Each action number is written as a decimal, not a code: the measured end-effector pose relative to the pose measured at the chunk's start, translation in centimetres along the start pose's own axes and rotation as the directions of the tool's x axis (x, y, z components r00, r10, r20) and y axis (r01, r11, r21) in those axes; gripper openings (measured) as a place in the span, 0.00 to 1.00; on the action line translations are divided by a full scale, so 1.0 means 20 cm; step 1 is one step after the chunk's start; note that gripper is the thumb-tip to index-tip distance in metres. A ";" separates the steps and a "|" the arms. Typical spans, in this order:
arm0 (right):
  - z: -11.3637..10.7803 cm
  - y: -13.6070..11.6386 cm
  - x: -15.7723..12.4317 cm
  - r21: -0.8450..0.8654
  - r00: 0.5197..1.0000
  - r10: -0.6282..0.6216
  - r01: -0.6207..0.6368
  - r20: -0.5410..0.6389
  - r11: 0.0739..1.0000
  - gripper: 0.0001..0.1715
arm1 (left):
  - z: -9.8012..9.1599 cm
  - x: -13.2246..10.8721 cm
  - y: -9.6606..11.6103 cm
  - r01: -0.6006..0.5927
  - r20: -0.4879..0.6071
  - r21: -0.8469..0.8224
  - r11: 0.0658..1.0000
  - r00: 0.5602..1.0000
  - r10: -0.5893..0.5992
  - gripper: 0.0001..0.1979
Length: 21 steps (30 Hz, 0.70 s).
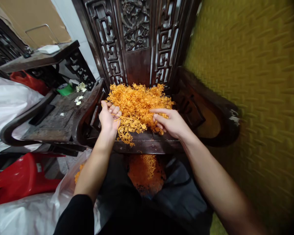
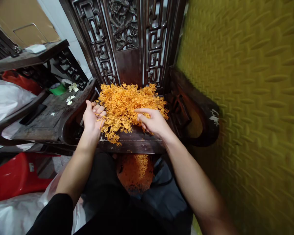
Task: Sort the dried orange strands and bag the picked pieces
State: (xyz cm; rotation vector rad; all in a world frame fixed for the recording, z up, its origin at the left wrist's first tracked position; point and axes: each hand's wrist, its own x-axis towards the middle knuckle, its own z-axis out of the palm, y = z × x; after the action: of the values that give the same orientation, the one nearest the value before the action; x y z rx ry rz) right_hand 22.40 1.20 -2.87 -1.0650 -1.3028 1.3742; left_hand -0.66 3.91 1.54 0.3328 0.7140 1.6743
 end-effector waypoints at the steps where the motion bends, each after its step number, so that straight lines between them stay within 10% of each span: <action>1: 0.02 0.01 0.00 -0.139 0.998 -0.021 0.030 0.061 0.990 0.24 | 0.01 0.00 0.00 0.005 -0.004 -0.024 1.000 1.000 -0.005 0.22; 5: 0.19 0.04 -0.01 -0.328 0.968 -0.169 0.224 0.187 0.918 0.24 | 0.04 0.00 -0.02 -0.003 0.005 -0.066 0.998 1.000 0.003 0.22; 11: 0.18 0.04 0.01 -0.305 0.886 -0.455 0.411 -0.088 0.859 0.18 | -0.03 0.06 0.12 -0.174 -0.100 -0.112 0.978 0.982 0.163 0.22; 14: 0.06 0.02 0.03 0.009 0.950 -0.198 0.206 -0.240 0.978 0.19 | -0.08 0.09 0.19 -0.241 -0.141 -0.139 0.961 0.965 0.222 0.22; 21: 0.15 0.00 -0.03 0.174 0.969 0.118 -0.157 0.217 0.972 0.09 | -0.01 0.02 0.06 -0.167 0.001 -0.112 0.979 0.986 0.169 0.21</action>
State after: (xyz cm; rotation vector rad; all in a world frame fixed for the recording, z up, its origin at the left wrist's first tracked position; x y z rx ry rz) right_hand 19.59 0.03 -2.69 -0.9160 -1.2315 1.7154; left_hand -1.78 4.22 1.95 0.3297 0.5947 1.8634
